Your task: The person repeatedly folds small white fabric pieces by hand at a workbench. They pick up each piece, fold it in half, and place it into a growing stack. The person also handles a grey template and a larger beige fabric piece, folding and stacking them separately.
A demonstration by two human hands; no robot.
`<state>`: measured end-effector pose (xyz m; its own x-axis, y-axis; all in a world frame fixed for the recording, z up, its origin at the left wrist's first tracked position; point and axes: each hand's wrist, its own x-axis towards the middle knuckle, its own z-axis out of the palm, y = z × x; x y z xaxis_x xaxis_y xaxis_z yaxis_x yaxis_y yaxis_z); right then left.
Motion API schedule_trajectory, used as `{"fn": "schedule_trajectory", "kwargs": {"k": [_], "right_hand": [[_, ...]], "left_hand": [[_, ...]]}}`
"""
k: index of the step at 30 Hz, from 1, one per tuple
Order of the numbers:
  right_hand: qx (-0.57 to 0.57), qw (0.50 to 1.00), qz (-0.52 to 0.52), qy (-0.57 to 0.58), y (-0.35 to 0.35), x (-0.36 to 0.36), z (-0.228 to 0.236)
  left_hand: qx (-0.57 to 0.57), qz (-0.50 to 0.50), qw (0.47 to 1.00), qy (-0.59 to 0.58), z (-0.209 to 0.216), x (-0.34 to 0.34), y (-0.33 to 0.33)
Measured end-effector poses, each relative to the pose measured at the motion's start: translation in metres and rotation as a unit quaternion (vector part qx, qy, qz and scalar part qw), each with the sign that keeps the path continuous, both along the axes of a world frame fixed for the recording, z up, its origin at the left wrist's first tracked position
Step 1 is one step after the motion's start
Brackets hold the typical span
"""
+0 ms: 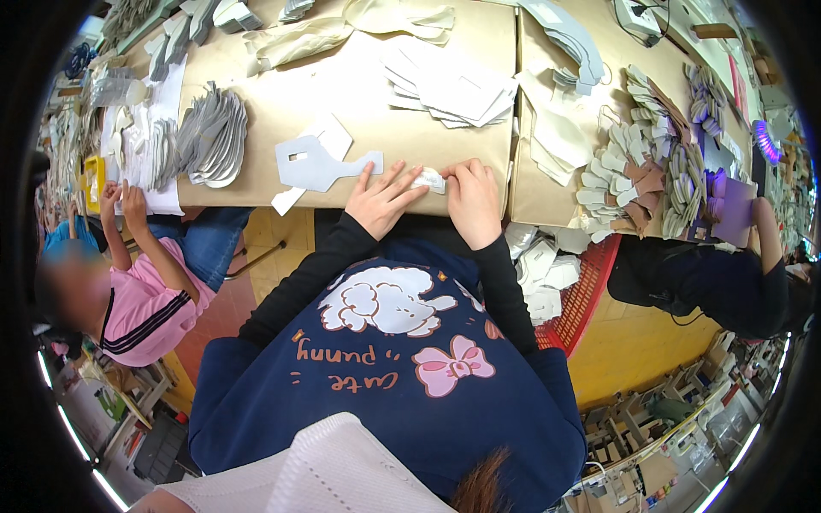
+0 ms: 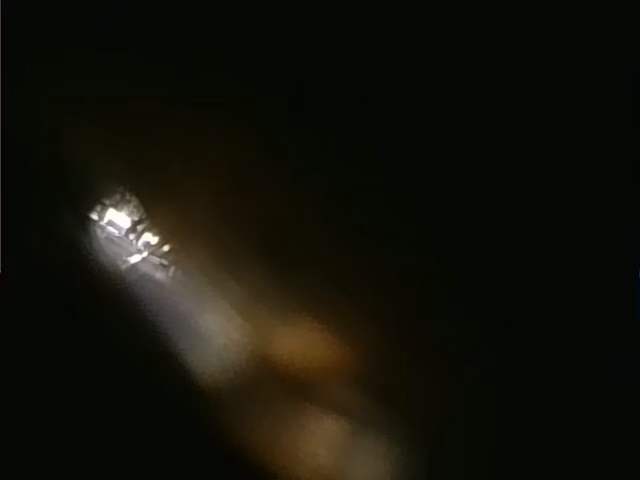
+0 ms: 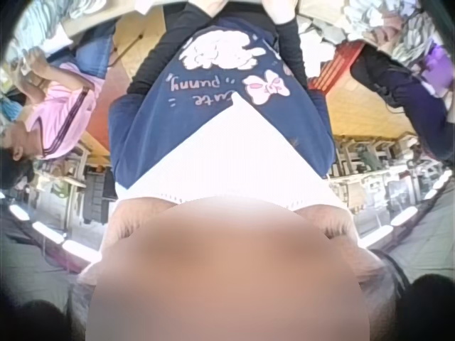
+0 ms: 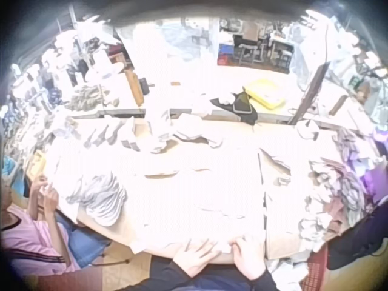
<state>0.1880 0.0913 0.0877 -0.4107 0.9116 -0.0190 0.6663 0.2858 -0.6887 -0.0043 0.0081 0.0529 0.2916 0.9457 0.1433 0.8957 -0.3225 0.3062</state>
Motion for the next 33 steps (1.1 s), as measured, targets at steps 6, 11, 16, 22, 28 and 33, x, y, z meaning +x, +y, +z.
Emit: {"fn": "schedule_trajectory", "kwargs": {"k": [6,11,16,22,28,33], "right_hand": [[-0.008,1.0,-0.007,0.015,0.006,-0.007,0.001],[0.017,1.0,-0.001,-0.007,0.007,-0.008,0.002],[0.031,0.999,-0.019,-0.031,0.004,-0.008,0.002],[0.056,0.997,-0.03,-0.053,0.002,-0.007,0.003],[0.035,0.998,-0.03,-0.039,0.001,-0.007,0.0],[0.034,0.999,-0.025,0.01,0.004,-0.011,0.002]], "left_hand": [[0.012,0.002,1.0,0.003,-0.005,-0.003,0.006],[0.015,0.003,1.0,0.007,-0.005,-0.003,0.006],[0.01,0.008,1.0,0.002,-0.005,-0.002,0.005],[0.004,0.011,1.0,-0.001,-0.005,-0.001,0.005],[0.001,0.02,1.0,0.012,-0.006,0.002,0.003],[0.001,0.02,0.999,0.039,-0.005,0.007,0.002]]}}
